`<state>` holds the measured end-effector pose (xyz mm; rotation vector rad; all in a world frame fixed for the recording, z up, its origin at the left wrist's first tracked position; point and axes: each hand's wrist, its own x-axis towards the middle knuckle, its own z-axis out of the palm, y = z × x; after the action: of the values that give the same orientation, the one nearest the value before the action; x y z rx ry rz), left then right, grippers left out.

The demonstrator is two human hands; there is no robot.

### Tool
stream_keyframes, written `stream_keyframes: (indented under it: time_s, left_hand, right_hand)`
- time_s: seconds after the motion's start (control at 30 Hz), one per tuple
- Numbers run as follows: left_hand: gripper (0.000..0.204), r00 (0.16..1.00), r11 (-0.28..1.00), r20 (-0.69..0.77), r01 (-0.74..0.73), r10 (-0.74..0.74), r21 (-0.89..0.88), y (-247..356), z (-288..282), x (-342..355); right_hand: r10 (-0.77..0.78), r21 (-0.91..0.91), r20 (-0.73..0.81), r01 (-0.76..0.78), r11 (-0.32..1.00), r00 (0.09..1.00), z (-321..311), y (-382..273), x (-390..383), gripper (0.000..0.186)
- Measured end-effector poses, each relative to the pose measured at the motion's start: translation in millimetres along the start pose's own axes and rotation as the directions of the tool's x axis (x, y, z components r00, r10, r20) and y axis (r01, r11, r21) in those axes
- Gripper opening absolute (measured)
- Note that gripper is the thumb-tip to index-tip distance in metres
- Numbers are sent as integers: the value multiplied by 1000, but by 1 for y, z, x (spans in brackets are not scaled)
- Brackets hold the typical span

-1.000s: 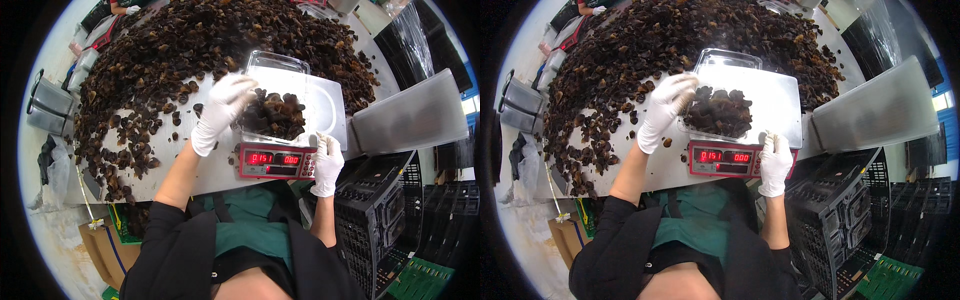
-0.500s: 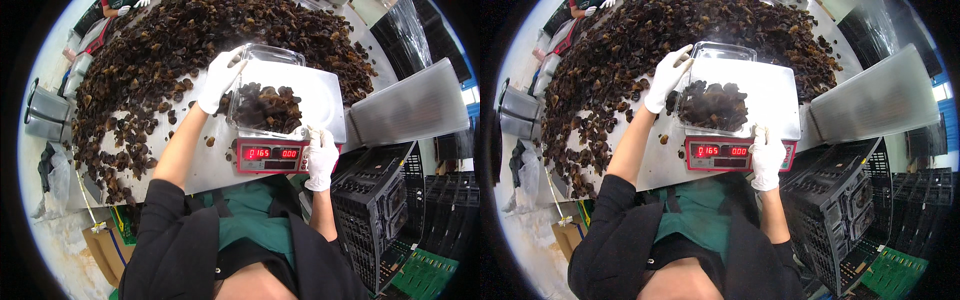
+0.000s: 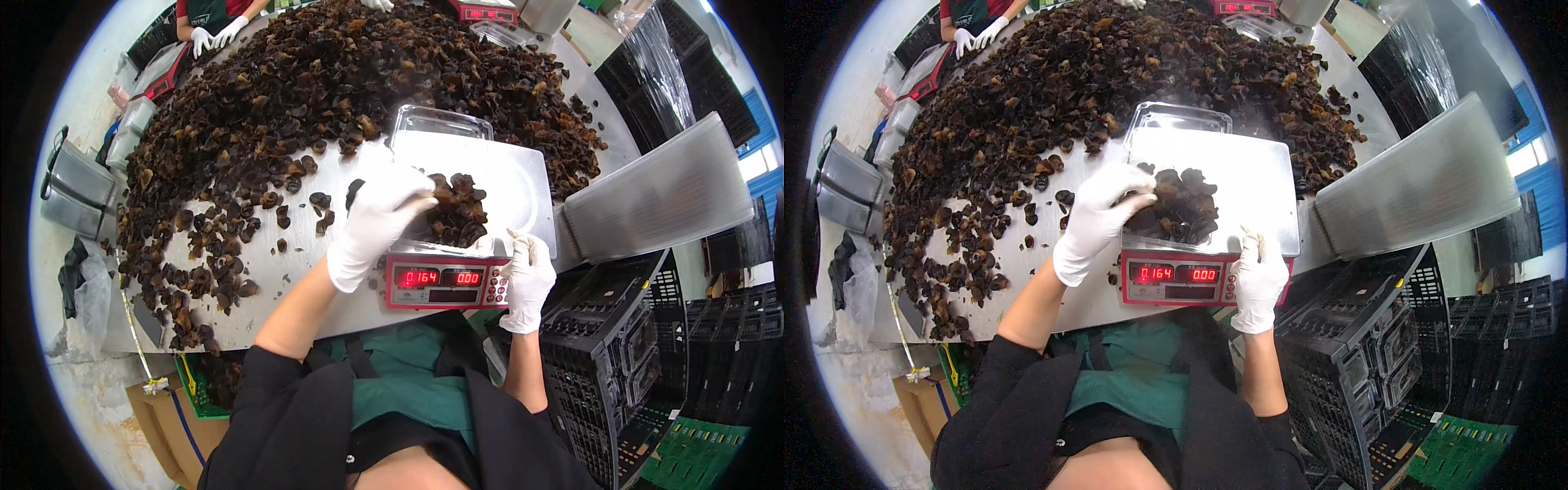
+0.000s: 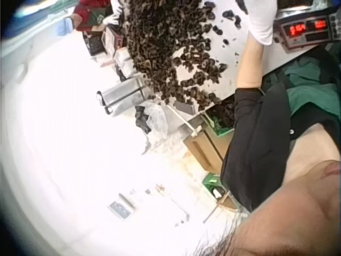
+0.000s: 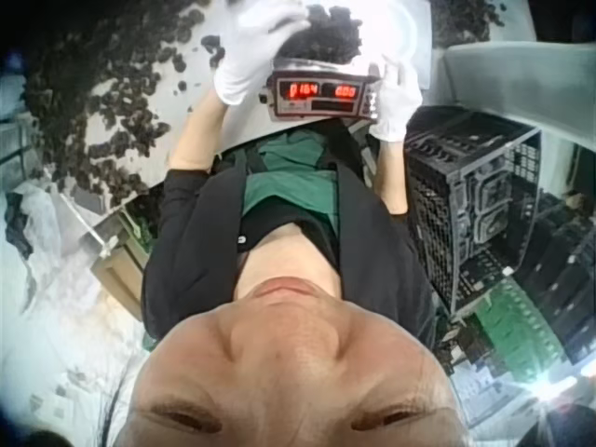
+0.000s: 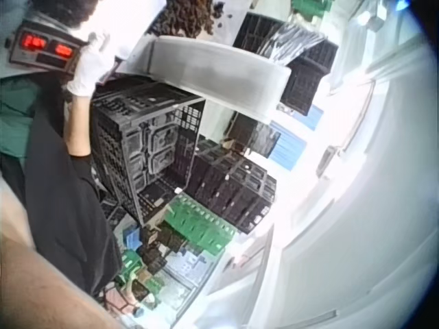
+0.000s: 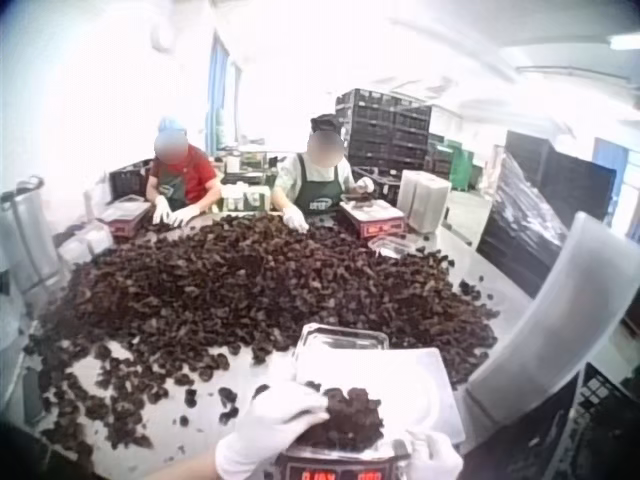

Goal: The person scoops dried black mushrooms from a large pile on a stainless steel table into a clear plastic container placed on a digital scale. After weighing the mushrooms, the person places the filled container into a black crate and repeats the process.

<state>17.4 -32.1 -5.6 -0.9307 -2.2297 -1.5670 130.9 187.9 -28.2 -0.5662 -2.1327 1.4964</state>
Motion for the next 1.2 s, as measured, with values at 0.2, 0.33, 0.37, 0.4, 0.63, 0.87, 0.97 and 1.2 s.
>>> stream_keyframes:
  time_s: [0.2, 0.33, 0.37, 0.4, 0.63, 0.87, 0.97, 1.2]
  left_hand:
    - [39, 970, 869, 209, -210, 126, 449, -2, 8, 2]
    - [24, 961, 830, 240, -241, 134, 503, -6, 23, 10]
    - [22, 967, 873, 173, -244, 187, 422, -5, 22, 11]
    - [20, 968, 907, 100, -252, 231, 338, -3, 21, 12]
    - [35, 852, 286, 119, 298, -510, -911, 10, -55, -46]
    - [70, 638, -241, 547, 506, -541, -828, 15, -54, -201]
    - [68, 619, -297, 489, 393, -614, -870, 11, -64, -258]
    - [35, 552, 99, 304, 583, -776, -807, 40, -198, -362]
  right_hand:
    - [-149, -101, -6, 148, 984, 989, 13, -15, 12, 15]
    - [-327, -391, 217, 389, 834, 920, 32, -38, 41, 21]
    - [-414, -427, 280, 498, 754, 866, 37, -38, 50, 22]
    - [-489, -454, 346, 599, 660, 801, 42, -34, 61, 23]
    - [-461, -345, 232, 515, 784, 857, 49, -38, 74, 16]
    - [-556, 13, 640, 715, 699, 531, 84, -73, -61, 10]
    - [-440, 241, 868, 580, 778, 231, 122, -50, -117, 23]
    - [-443, 168, 819, 586, 793, 364, 159, 11, -148, 28]
